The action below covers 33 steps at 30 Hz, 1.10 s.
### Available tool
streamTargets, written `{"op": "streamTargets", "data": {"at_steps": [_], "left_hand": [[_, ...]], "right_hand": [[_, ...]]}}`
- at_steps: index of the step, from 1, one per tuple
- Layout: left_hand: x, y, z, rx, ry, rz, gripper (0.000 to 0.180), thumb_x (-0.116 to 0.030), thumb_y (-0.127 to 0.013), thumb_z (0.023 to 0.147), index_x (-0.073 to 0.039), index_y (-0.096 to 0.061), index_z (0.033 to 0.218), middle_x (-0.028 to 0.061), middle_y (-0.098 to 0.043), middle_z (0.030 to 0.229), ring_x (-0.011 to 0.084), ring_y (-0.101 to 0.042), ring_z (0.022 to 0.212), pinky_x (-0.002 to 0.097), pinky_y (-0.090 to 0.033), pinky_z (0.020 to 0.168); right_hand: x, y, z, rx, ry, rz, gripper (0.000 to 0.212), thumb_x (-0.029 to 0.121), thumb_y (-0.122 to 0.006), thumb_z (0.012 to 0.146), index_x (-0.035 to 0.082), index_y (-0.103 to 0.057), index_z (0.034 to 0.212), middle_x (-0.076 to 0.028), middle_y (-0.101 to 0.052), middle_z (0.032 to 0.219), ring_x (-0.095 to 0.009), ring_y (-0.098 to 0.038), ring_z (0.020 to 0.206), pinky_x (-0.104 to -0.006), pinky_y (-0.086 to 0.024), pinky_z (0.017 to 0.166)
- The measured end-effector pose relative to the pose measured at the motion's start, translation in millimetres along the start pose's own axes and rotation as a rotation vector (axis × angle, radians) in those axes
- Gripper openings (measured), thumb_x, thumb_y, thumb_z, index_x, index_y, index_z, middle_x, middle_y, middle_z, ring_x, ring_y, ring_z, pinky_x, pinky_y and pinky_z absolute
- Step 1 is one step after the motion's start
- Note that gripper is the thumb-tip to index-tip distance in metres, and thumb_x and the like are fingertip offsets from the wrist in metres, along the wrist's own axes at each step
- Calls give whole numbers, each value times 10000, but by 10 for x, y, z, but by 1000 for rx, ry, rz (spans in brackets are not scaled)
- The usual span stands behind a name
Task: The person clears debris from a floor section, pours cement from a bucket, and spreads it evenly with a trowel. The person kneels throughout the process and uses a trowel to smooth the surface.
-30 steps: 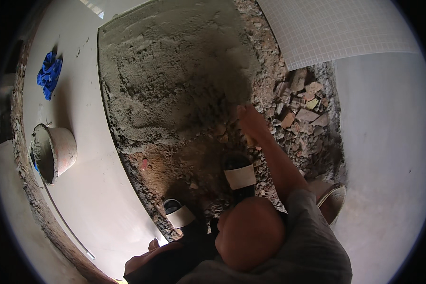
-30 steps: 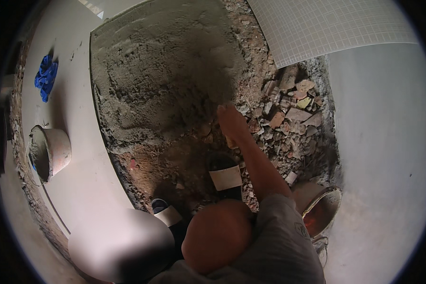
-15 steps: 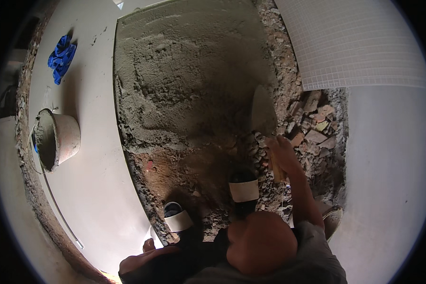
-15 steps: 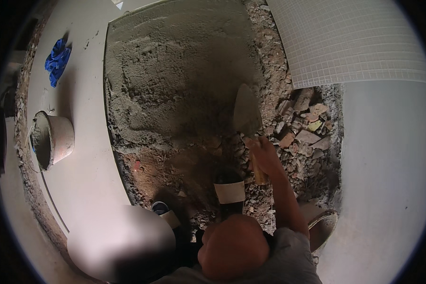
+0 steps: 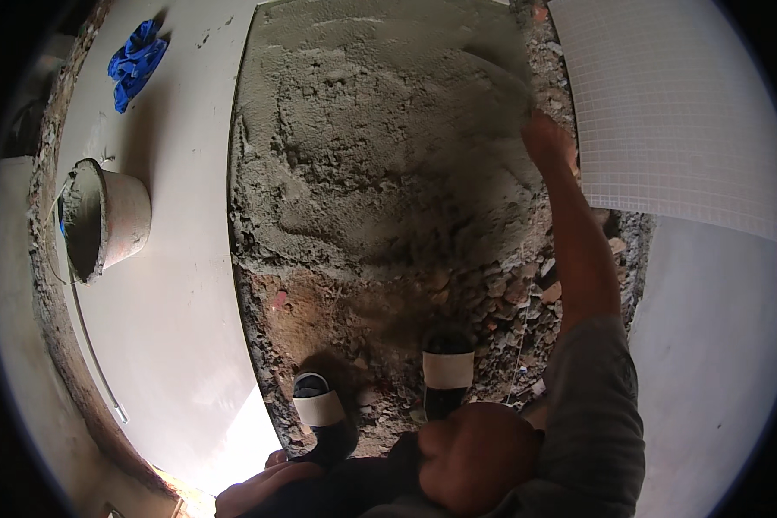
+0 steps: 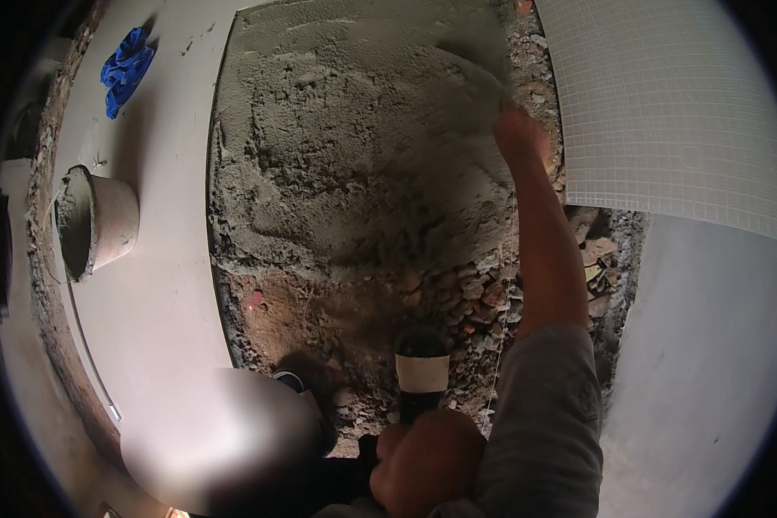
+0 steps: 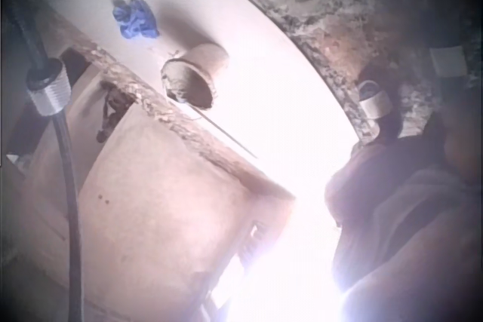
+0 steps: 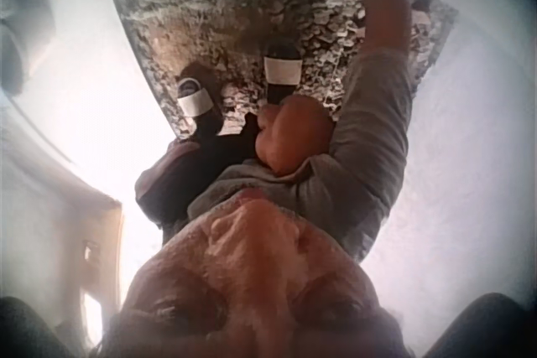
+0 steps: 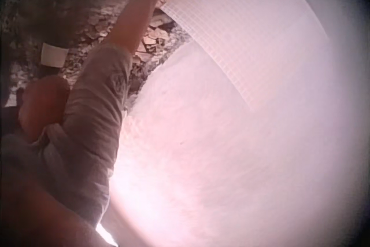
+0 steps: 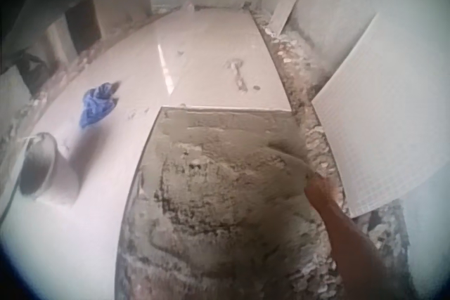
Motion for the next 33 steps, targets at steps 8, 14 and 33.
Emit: {"op": "streamTargets", "data": {"at_steps": [8,14,33], "left_hand": [[46,-97,192,-19,-23,-8,70,-98,-602,829,-28,-610,831,124,-634,824,257,-632,759,370,-493,653],[52,-136,303,-28,-43,-21,59,-82,-605,827,-26,-617,839,125,-639,836,254,-634,771,367,-495,665],[2176,285,-2202,-152,350,-146,57,-34,-612,819,-20,-640,866,125,-654,873,245,-643,810,358,-502,704]], "right_hand": [[-833,-318,-2051,41,402,116,280,168,-670,727,77,-539,958,-130,-583,819,-352,-586,773,-464,-466,633],[-1099,6,-2019,-95,281,143,254,143,-690,732,77,-523,911,-103,-581,836,-330,-591,798,-449,-481,662],[347,-297,-2104,146,334,44,419,224,-515,893,-25,-470,1227,-231,-543,1165,-398,-561,1047,-482,-472,844]]}}
Point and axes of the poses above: each hand's wrist, its own z-axis towards the middle knuckle, its own y-axis out of the back of the hand, x = y × z, the point moved 5 cm from there along z, towards the middle knuckle
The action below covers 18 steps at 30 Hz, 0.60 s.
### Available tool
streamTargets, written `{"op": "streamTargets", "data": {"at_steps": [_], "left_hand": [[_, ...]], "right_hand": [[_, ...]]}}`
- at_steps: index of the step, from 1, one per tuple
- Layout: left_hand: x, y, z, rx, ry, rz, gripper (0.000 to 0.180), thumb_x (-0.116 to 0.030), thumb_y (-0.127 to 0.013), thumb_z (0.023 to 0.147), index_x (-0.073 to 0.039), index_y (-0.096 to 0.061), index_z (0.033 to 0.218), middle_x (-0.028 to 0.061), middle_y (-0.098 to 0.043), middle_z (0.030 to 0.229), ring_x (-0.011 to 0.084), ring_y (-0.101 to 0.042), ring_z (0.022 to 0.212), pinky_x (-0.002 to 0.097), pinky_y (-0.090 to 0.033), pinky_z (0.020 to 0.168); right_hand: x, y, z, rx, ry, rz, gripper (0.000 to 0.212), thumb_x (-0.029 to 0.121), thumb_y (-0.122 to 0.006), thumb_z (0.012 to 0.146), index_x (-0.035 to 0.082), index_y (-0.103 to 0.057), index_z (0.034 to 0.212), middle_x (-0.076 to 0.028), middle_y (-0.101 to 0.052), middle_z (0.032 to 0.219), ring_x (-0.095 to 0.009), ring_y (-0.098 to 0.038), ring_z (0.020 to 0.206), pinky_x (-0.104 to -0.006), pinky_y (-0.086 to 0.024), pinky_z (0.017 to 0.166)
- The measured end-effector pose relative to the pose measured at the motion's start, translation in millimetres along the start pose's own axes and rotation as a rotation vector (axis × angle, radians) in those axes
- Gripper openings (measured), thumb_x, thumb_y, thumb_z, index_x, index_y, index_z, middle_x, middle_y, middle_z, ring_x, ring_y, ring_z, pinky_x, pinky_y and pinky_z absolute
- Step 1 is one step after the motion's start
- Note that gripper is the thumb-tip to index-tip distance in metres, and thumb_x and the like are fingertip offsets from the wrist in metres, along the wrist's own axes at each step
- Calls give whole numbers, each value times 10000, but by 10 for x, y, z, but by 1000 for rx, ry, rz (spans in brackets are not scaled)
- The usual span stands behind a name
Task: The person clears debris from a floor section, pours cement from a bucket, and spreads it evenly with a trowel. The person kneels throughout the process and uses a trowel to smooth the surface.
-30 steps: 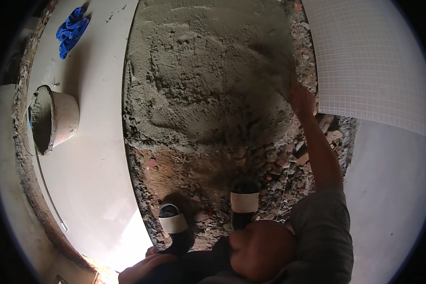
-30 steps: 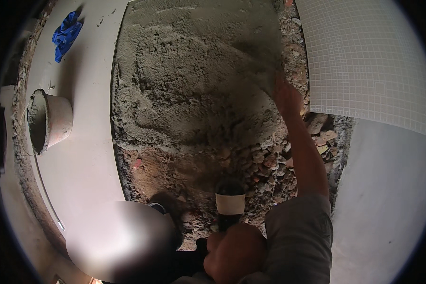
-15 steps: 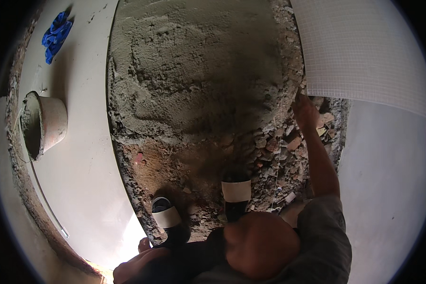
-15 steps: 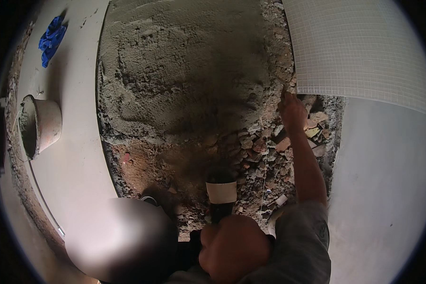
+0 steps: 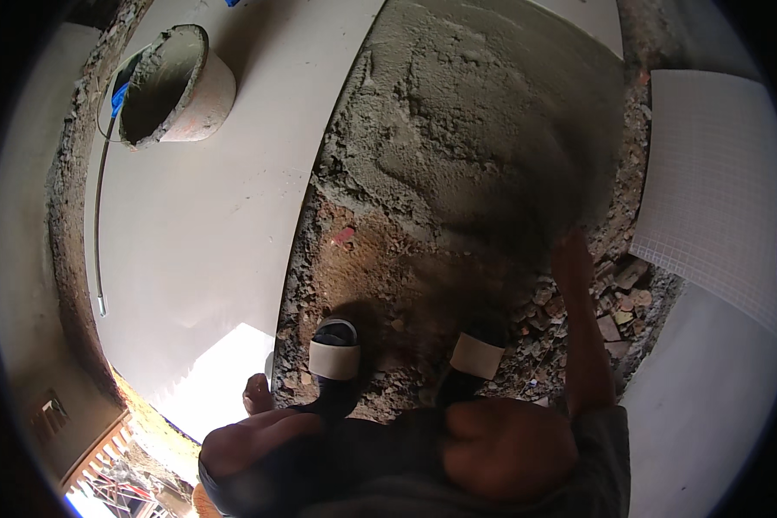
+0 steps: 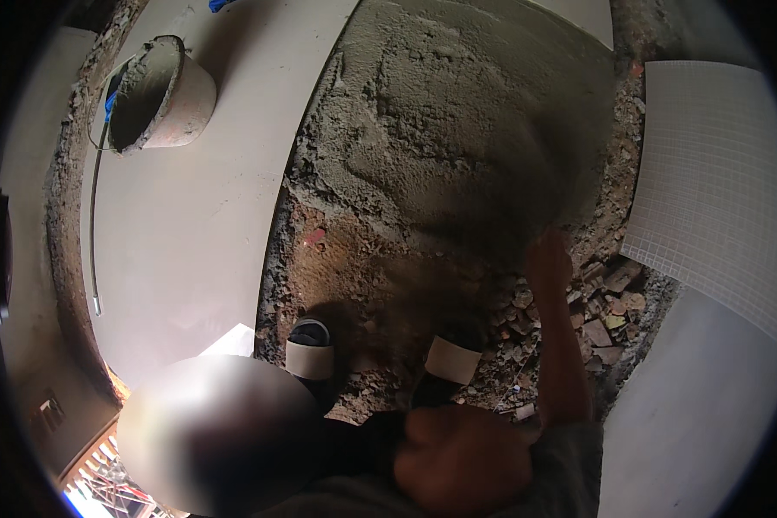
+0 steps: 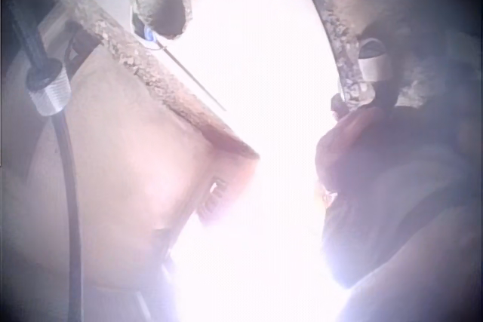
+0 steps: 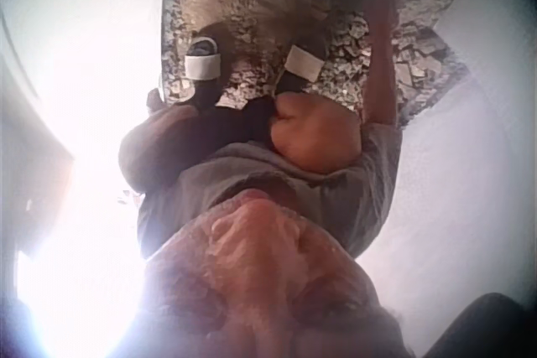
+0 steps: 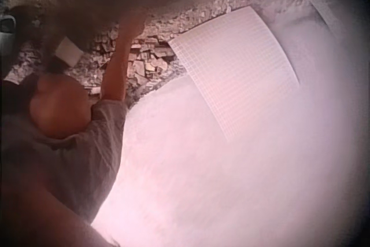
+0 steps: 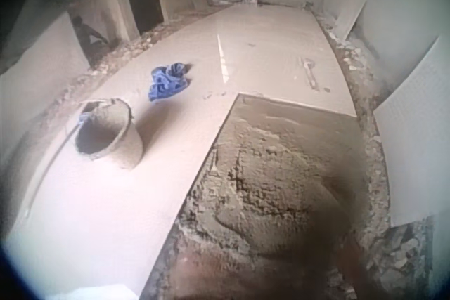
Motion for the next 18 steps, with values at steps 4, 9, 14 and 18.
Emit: {"op": "streamTargets", "data": {"at_steps": [4,9,14,18], "left_hand": [[712,138,-701,-93,208,-19,63,-24,-614,817,-18,-644,872,126,-658,881,243,-645,819,356,-504,712],[1181,68,-1338,-177,355,-64,73,-12,-616,815,-17,-650,879,126,-662,890,240,-647,829,353,-505,722],[1127,3,-1508,-250,357,-88,85,1,-618,813,-15,-656,886,126,-666,900,238,-649,839,351,-507,732],[935,20,-1213,-251,358,-87,138,-126,-594,885,-38,-632,983,150,-653,1006,319,-632,932,391,-510,787]], "right_hand": [[698,-222,-561,110,117,185,475,228,-489,912,-26,-413,1306,-262,-510,1223,-421,-528,1101,-499,-451,890],[1258,36,-38,54,257,201,338,195,-555,875,-7,-490,1137,-208,-599,1011,-401,-601,932,-484,-494,762],[1955,80,727,-117,420,8,255,192,-617,827,49,-520,1015,-157,-632,855,-360,-632,801,-452,-517,677],[2174,-29,182,-91,605,-8,223,193,-608,824,77,-537,1000,-148,-627,871,-354,-632,790,-447,-520,664]]}}
Point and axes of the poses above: each hand's wrist, its own z-axis towards the middle knuckle, its own y-axis out of the back of the hand, x = y × z, the point moved 5 cm from there along z, towards the middle knuckle
